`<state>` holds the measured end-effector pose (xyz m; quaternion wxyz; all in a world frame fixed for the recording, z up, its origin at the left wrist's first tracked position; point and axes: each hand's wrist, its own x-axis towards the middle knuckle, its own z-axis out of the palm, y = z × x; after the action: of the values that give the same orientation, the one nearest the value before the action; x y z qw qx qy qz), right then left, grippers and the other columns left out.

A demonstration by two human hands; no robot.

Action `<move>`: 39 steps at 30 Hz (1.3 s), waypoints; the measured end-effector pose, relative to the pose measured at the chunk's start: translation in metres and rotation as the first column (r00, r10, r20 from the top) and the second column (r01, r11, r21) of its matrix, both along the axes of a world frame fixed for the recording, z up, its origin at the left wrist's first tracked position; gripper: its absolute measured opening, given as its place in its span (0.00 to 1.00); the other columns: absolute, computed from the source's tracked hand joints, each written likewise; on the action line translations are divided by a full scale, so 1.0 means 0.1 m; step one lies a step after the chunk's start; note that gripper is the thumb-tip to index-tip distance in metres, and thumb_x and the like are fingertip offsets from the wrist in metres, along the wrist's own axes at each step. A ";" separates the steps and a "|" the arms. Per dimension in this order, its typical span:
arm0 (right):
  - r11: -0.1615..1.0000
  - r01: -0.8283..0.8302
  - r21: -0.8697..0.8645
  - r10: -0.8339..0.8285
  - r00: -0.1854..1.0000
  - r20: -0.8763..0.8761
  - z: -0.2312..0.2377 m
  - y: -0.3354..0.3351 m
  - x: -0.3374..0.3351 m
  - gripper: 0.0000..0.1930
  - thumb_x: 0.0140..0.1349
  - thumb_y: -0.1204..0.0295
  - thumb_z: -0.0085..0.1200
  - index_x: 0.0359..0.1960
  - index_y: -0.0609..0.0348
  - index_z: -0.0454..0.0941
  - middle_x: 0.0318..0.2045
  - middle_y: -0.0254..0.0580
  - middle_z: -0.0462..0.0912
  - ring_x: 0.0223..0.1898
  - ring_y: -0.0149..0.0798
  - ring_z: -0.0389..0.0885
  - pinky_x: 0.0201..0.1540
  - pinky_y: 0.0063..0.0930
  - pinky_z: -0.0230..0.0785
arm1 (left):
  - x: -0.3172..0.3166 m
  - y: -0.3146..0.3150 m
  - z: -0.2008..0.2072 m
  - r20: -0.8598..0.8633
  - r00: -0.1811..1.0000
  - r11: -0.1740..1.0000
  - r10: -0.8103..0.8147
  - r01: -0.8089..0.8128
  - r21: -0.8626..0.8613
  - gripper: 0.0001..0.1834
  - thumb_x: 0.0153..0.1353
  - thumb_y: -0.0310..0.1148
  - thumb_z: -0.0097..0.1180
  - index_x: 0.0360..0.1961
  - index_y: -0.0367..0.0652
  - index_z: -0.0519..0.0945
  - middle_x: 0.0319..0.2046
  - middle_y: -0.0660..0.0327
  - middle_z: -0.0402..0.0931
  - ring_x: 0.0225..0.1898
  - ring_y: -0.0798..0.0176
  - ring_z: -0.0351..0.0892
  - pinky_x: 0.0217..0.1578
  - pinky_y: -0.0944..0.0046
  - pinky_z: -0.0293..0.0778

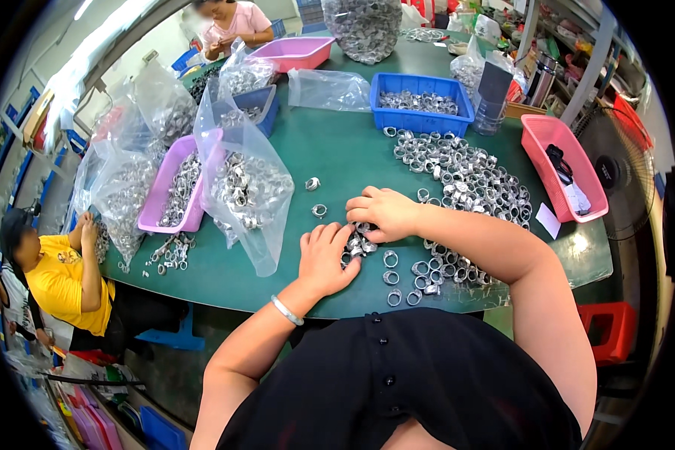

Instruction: The person writes on a small white card, picks up a plastic bag, and then fills the bag with metal rings from a large pile on the table by hand.

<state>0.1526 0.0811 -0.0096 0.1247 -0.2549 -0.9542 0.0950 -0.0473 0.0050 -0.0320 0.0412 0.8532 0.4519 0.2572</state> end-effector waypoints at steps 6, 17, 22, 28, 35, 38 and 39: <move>0.992 0.079 0.100 -0.080 0.997 0.010 0.00 -0.08 0.07 0.22 0.45 0.69 0.56 0.47 0.44 0.74 0.44 0.37 0.72 0.46 0.45 0.69 0.44 0.39 0.68 | -0.07 -0.03 -0.04 0.019 0.999 1.000 0.026 -0.026 0.000 0.23 0.45 0.38 0.57 0.46 0.45 0.75 0.43 0.57 0.69 0.50 0.52 0.65 0.50 0.51 0.57; 1.000 0.018 -0.002 -0.018 1.000 0.010 -0.05 -0.02 -0.03 0.16 0.49 0.62 0.59 0.41 0.46 0.74 0.38 0.41 0.71 0.41 0.47 0.71 0.40 0.38 0.70 | -0.02 -0.03 -0.03 0.085 0.995 0.998 0.055 -0.053 -0.024 0.12 0.44 0.36 0.61 0.31 0.46 0.77 0.38 0.60 0.70 0.45 0.54 0.68 0.46 0.54 0.60; 0.995 0.093 0.033 -0.093 0.996 -0.002 -0.06 -0.04 -0.03 0.15 0.48 0.67 0.56 0.40 0.47 0.74 0.37 0.42 0.72 0.39 0.47 0.72 0.37 0.40 0.70 | -0.02 -0.03 -0.03 0.092 0.995 0.999 0.040 -0.039 -0.010 0.09 0.44 0.34 0.60 0.28 0.46 0.76 0.38 0.61 0.70 0.45 0.54 0.68 0.46 0.54 0.61; 0.966 0.242 -0.091 -0.254 0.953 -0.162 -0.09 0.05 -0.02 0.15 0.47 0.65 0.56 0.39 0.46 0.74 0.35 0.43 0.73 0.39 0.49 0.74 0.40 0.41 0.70 | -0.09 -0.06 0.11 -0.025 0.998 0.988 0.059 -0.062 -0.138 0.38 0.43 0.51 0.65 0.53 0.43 0.69 0.53 0.51 0.62 0.57 0.48 0.60 0.55 0.49 0.54; 0.599 0.023 -0.800 -0.640 0.615 -0.462 0.25 0.25 -0.06 0.08 0.54 0.70 0.55 0.36 0.52 0.73 0.24 0.25 0.71 0.25 0.21 0.68 0.24 0.19 0.62 | -0.14 -0.34 0.63 0.137 0.968 0.975 -0.208 0.195 0.104 0.30 0.44 0.43 0.66 0.47 0.40 0.75 0.50 0.47 0.67 0.49 0.44 0.69 0.51 0.50 0.65; 0.539 -0.109 -0.835 -0.677 0.533 -0.507 0.57 0.24 -0.09 0.09 0.55 0.70 0.55 0.37 0.49 0.72 0.24 0.26 0.71 0.20 0.22 0.67 0.13 0.18 0.56 | -0.29 -0.40 1.28 -0.015 1.000 0.873 0.012 -0.004 0.487 0.17 0.44 0.36 0.64 0.38 0.47 0.80 0.48 0.51 0.69 0.47 0.48 0.69 0.47 0.52 0.62; 0.547 -0.183 -0.817 -0.657 0.510 -0.554 0.70 0.24 -0.16 0.09 0.55 0.69 0.55 0.38 0.49 0.72 0.25 0.26 0.71 0.20 0.22 0.67 0.14 0.18 0.58 | -0.38 -0.36 1.41 -0.073 0.979 0.860 0.189 -0.129 0.494 0.17 0.45 0.36 0.63 0.39 0.48 0.80 0.49 0.50 0.67 0.50 0.48 0.65 0.49 0.51 0.58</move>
<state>0.1363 0.1047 0.0600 0.4406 -0.3532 -0.5686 0.5982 -0.0858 -0.0309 0.1094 -0.2229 0.8096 0.4432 0.3136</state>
